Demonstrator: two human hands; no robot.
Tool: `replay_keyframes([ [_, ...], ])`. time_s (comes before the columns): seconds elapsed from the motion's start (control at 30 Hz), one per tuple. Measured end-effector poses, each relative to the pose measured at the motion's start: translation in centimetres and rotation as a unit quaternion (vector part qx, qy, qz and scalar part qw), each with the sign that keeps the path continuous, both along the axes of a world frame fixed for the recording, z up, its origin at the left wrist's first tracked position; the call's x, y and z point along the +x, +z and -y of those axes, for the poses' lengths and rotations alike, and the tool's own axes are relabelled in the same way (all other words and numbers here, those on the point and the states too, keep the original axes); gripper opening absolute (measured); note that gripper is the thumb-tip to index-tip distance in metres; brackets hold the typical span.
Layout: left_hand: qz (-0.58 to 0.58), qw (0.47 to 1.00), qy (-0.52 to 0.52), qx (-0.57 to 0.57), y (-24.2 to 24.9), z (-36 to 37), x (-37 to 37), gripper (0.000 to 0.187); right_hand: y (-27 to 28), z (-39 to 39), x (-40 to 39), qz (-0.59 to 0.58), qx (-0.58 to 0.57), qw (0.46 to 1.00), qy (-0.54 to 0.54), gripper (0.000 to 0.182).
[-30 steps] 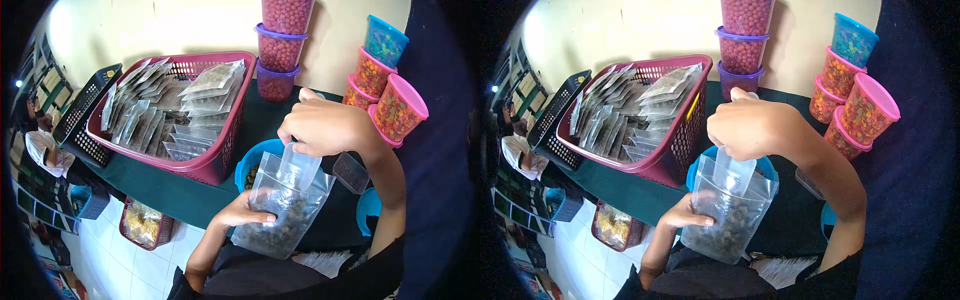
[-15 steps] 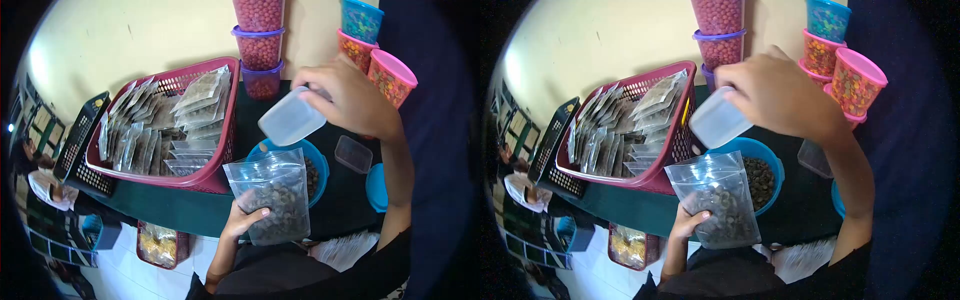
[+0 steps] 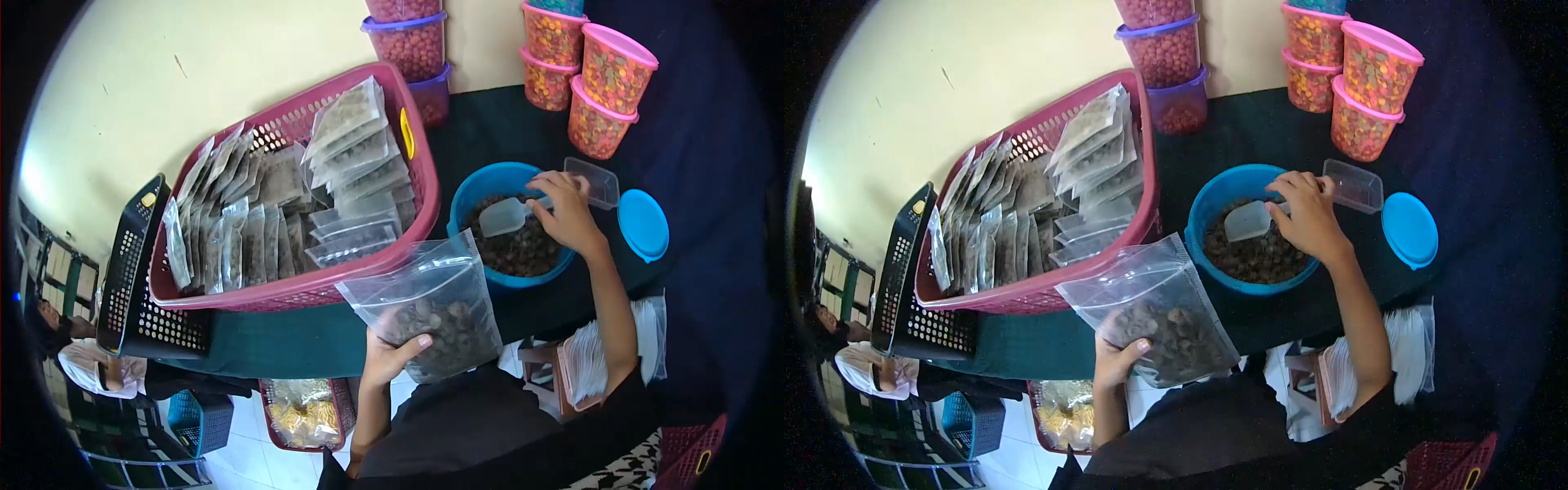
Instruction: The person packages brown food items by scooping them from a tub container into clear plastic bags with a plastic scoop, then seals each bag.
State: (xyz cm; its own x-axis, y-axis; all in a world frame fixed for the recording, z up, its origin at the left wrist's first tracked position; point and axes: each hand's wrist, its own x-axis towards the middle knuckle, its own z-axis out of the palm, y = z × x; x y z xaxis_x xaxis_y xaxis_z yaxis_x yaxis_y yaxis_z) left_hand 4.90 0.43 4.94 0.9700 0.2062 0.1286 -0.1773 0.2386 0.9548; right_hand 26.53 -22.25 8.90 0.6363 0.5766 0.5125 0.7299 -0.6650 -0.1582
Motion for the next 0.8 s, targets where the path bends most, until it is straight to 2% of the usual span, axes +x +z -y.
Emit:
replay_keyframes([
  [0.07, 0.010, 1.000, -0.002, -0.016, -0.4, -1.1, -1.1, 0.044, 1.5, -0.9, -4.4, -0.163, 0.172, 0.971, 0.038, 0.019],
  [0.13, 0.005, 0.999, -0.009, -0.033, -0.4, -2.1, -2.1, 0.044, 2.2, -2.3, -9.5, -0.392, 0.293, 0.867, 0.091, 0.022],
  [0.17, -0.001, 0.999, -0.036, -0.029, -0.7, -2.7, -2.5, 0.044, 1.0, -3.0, -11.0, -0.383, 0.298, 0.862, 0.146, 0.024],
  [0.27, -0.081, 0.994, -0.076, -0.021, -0.5, -3.3, -3.3, 0.044, -1.8, -6.7, -15.2, -0.495, 0.417, 0.738, 0.187, 0.029],
  [0.33, -0.113, 0.989, -0.096, -0.005, -1.4, -3.5, -3.9, 0.042, -3.7, -8.9, -16.5, -0.538, 0.482, 0.674, 0.155, 0.025],
  [0.37, -0.137, 0.985, -0.103, -0.004, -2.0, -3.8, -4.3, 0.042, -4.7, -9.3, -16.9, -0.540, 0.484, 0.672, 0.147, 0.025],
  [0.43, -0.171, 0.979, -0.114, -0.003, -2.3, -4.1, -4.9, 0.036, -6.4, -10.0, -17.2, -0.634, 0.521, 0.566, 0.077, 0.022],
  [0.47, -0.174, 0.978, -0.115, -0.005, -2.5, -4.1, -5.2, 0.036, -7.1, -10.1, -17.3, -0.635, 0.521, 0.565, 0.074, 0.022],
  [0.53, -0.202, 0.969, -0.111, -0.090, -3.0, -4.2, -5.7, 0.031, -8.2, -10.1, -17.5, -0.691, 0.535, 0.484, 0.039, 0.021],
  [0.6, -0.203, 0.969, -0.095, -0.101, -3.4, -4.4, -6.2, 0.032, -8.5, -10.2, -18.0, -0.696, 0.532, 0.481, 0.027, 0.022],
  [0.67, -0.231, 0.962, -0.087, -0.113, -3.9, -5.1, -6.2, 0.034, -8.4, -10.1, -18.3, -0.716, 0.539, 0.437, 0.075, 0.023],
  [0.7, -0.204, 0.971, -0.043, -0.117, -3.7, -4.8, -6.3, 0.030, -8.3, -10.1, -18.5, -0.716, 0.538, 0.438, 0.075, 0.023],
  [0.73, -0.203, 0.971, -0.042, -0.118, -3.9, -4.9, -6.2, 0.030, -8.2, -10.3, -18.9, -0.714, 0.525, 0.458, 0.074, 0.024],
  [0.8, -0.133, 0.987, 0.071, -0.055, -4.2, -5.4, -5.9, 0.023, -7.9, -10.3, -19.5, -0.711, 0.510, 0.479, 0.073, 0.024],
])
